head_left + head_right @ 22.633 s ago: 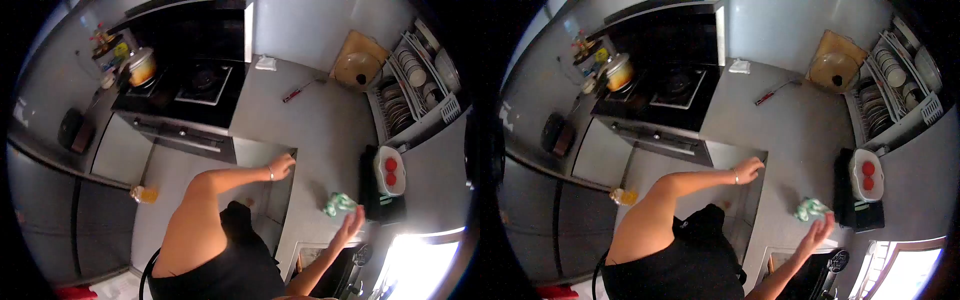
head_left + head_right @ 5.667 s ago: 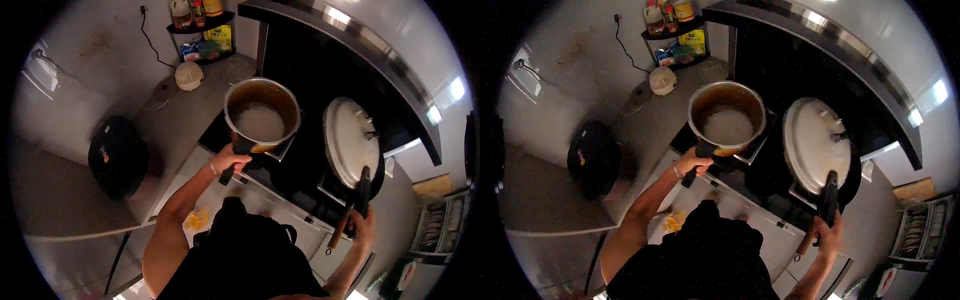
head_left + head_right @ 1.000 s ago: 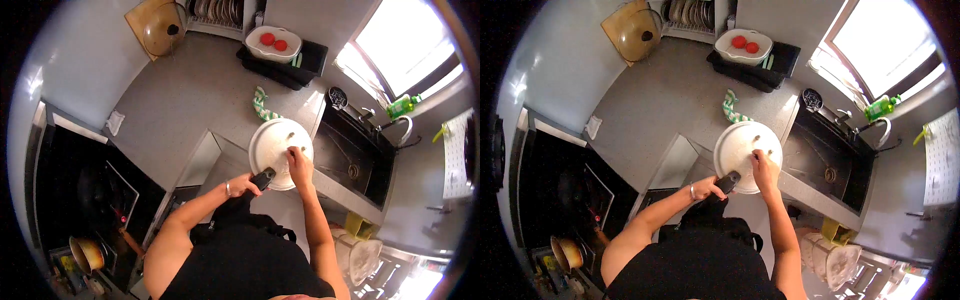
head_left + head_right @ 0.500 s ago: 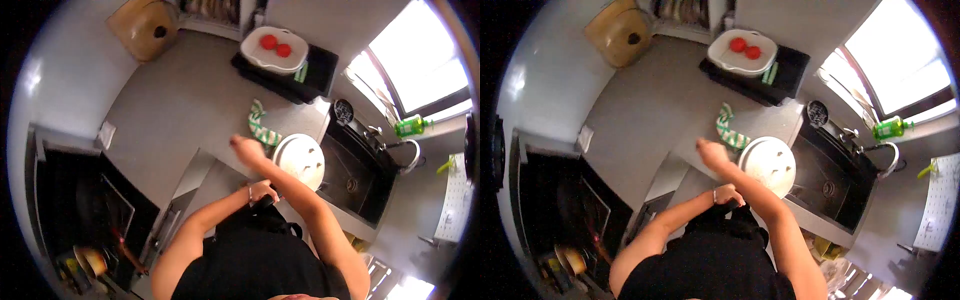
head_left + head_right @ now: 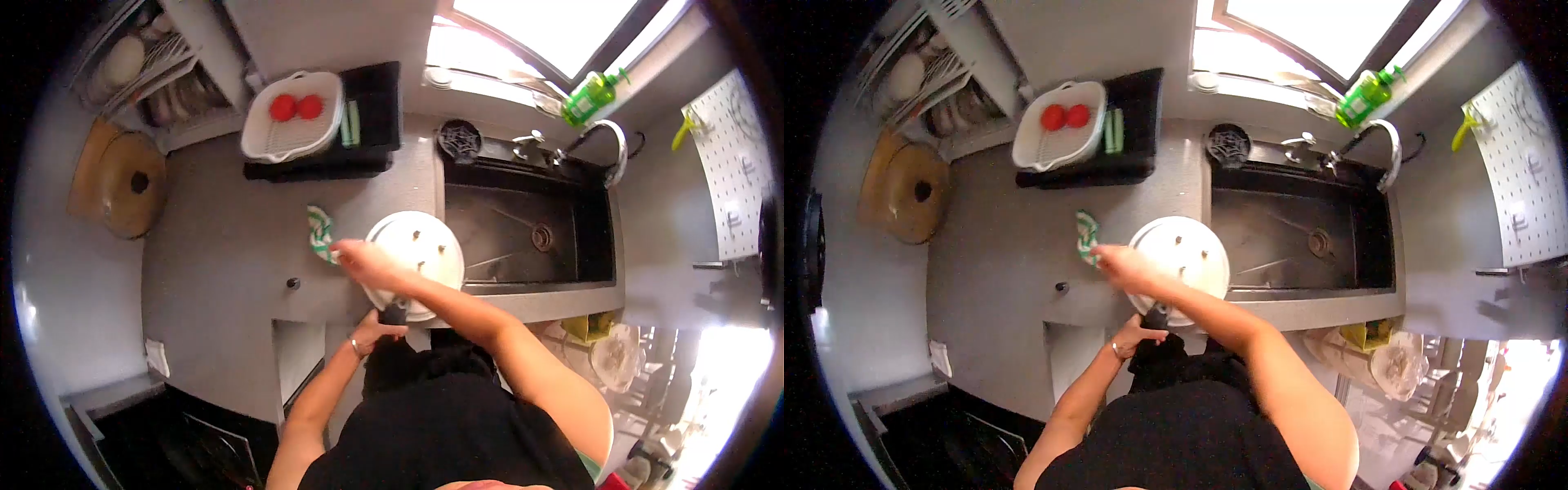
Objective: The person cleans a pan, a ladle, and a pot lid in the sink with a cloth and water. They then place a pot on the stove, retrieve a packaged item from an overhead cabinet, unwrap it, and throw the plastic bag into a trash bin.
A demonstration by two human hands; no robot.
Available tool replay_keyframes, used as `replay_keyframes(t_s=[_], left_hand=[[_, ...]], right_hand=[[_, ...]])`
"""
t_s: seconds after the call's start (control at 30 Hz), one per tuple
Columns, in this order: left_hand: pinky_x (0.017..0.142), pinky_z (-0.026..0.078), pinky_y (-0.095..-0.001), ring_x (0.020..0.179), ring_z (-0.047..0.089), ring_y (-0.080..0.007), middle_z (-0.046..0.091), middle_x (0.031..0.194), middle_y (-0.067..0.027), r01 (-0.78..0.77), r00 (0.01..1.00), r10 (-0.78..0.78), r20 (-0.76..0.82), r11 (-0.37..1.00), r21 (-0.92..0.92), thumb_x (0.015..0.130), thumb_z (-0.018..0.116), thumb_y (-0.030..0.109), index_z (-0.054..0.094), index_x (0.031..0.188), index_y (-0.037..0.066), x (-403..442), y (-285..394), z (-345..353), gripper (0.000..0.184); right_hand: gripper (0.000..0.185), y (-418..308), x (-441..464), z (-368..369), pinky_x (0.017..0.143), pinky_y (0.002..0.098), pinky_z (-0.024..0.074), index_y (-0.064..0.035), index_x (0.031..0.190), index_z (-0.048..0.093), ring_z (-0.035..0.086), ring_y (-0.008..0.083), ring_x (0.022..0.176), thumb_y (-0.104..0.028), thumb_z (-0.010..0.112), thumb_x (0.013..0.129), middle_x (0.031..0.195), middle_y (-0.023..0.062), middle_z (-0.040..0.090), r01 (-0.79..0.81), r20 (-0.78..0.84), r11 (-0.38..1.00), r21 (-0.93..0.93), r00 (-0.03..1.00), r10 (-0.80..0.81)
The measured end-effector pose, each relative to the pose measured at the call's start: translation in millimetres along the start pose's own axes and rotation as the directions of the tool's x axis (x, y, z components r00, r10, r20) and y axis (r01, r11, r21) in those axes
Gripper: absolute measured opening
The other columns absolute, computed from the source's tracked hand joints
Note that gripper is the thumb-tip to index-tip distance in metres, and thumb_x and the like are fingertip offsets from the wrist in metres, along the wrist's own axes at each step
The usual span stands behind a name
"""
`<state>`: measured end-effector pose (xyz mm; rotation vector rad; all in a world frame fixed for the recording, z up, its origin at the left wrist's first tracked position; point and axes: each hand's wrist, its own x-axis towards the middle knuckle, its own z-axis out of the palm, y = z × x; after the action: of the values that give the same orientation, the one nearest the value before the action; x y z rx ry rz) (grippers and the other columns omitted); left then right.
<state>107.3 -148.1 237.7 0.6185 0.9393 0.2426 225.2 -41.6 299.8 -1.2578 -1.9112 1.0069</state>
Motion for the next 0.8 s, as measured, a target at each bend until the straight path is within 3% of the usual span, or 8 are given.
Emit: replay_keyframes(t_s=[0.1,0.17,0.23,0.3,0.53,0.6,0.67,0.8], left_hand=[[0.058,0.05,-0.0295,0.066,0.06,-0.0187,0.059,0.084,-0.01,-0.005,1.0,0.005,-0.002,1.0,-0.014,0.062,0.074,-0.006,0.041,0.116,-0.002,-12.2,26.9,22.0,0.064],[0.056,0.05,-0.0293,0.067,0.06,-0.0187,0.058,0.084,-0.0099,0.006,0.999,-0.007,0.041,1.0,0.027,0.062,0.072,-0.008,0.041,0.116,-0.002,-6.9,39.7,34.8,0.063],[0.056,0.049,-0.029,0.067,0.059,-0.0178,0.058,0.082,-0.0093,0.001,0.999,-0.004,0.039,0.998,0.066,0.061,0.073,-0.006,0.044,0.114,-0.002,4.0,49.2,55.6,0.06],[0.054,0.048,-0.028,0.062,0.058,-0.0165,0.057,0.079,-0.0077,0.015,0.994,-0.026,0.103,0.994,0.109,0.061,0.075,-0.003,0.045,0.111,-0.002,25.8,58.8,83.3,0.058],[0.054,0.049,-0.0289,0.071,0.06,-0.0174,0.057,0.09,-0.0101,-0.045,0.981,0.007,0.194,0.98,0.192,0.06,0.073,-0.005,0.041,0.122,-0.001,114.7,71.9,217.4,0.07],[0.054,0.049,-0.0283,0.066,0.058,-0.0164,0.054,0.091,-0.0086,0.006,0.993,-0.033,0.116,0.974,0.225,0.057,0.076,-0.001,0.04,0.122,0.001,133.0,70.7,245.9,0.075],[0.054,0.049,-0.0299,0.066,0.057,-0.0174,0.053,0.089,-0.0088,0.016,0.988,-0.049,0.148,0.977,0.212,0.057,0.074,-0.003,0.039,0.122,0.001,156.7,61.2,260.0,0.074],[0.053,0.048,-0.0294,0.064,0.057,-0.0167,0.052,0.087,-0.0087,0.033,0.971,-0.066,0.228,0.989,0.147,0.059,0.071,-0.006,0.039,0.122,0.003,196.8,51.0,286.1,0.071]], right_hand=[[0.027,49.6,-60.1,-106.2,0.065,0.0324,0.0495,-0.0047,0.104,0.058,0.062,0.0214,0.072,0.003,0.053,0.079,0.082,0.0124,0.062,-0.062,-0.381,0.989,0.137,0.918,0.11],[0.018,83.7,-103.9,-177.9,0.062,0.0303,0.0491,-0.0026,0.096,0.061,0.061,0.0182,0.068,0.0,0.052,0.08,0.078,0.0104,0.061,-0.144,-0.626,0.986,-0.084,0.778,0.06],[0.013,152.4,-148.4,-236.3,0.061,0.0304,0.0483,-0.0028,0.092,0.06,0.061,0.0176,0.068,-0.002,0.052,0.081,0.077,0.0111,0.061,-0.248,-0.77,0.964,0.096,0.595,0.229],[0.016,207.7,-181.3,-294.9,0.069,0.0337,0.0481,-0.004,0.096,0.057,0.059,0.0214,0.073,-0.003,0.055,0.08,0.084,0.0105,0.059,-0.374,-0.871,0.909,-0.184,0.491,0.026],[0.042,284.7,-180.1,-407.6,0.082,0.0334,0.0467,-0.0059,0.12,0.052,0.059,0.0286,0.09,-0.008,0.057,0.079,0.12,0.0135,0.052,-0.375,-0.699,0.918,-0.127,0.691,0.186],[0.034,306.9,-176.5,-420.1,0.066,0.0273,0.0465,-0.0055,0.117,0.056,0.055,0.014,0.064,-0.011,0.056,0.083,0.097,0.0109,0.062,-0.414,-0.559,0.884,-0.217,0.795,0.234],[0.026,315.4,-177.7,-424.6,0.063,0.0305,0.0484,-0.0058,0.11,0.061,0.06,0.0158,0.061,-0.014,0.052,0.086,0.08,0.0084,0.064,-0.237,-0.558,0.919,-0.316,0.83,0.023],[0.022,298.9,-186.5,-430.7,0.06,0.0281,0.0486,-0.007,0.104,0.065,0.061,0.0135,0.062,-0.011,0.052,0.087,0.071,0.0077,0.062,-0.263,-0.463,0.947,-0.187,0.873,0.151]])
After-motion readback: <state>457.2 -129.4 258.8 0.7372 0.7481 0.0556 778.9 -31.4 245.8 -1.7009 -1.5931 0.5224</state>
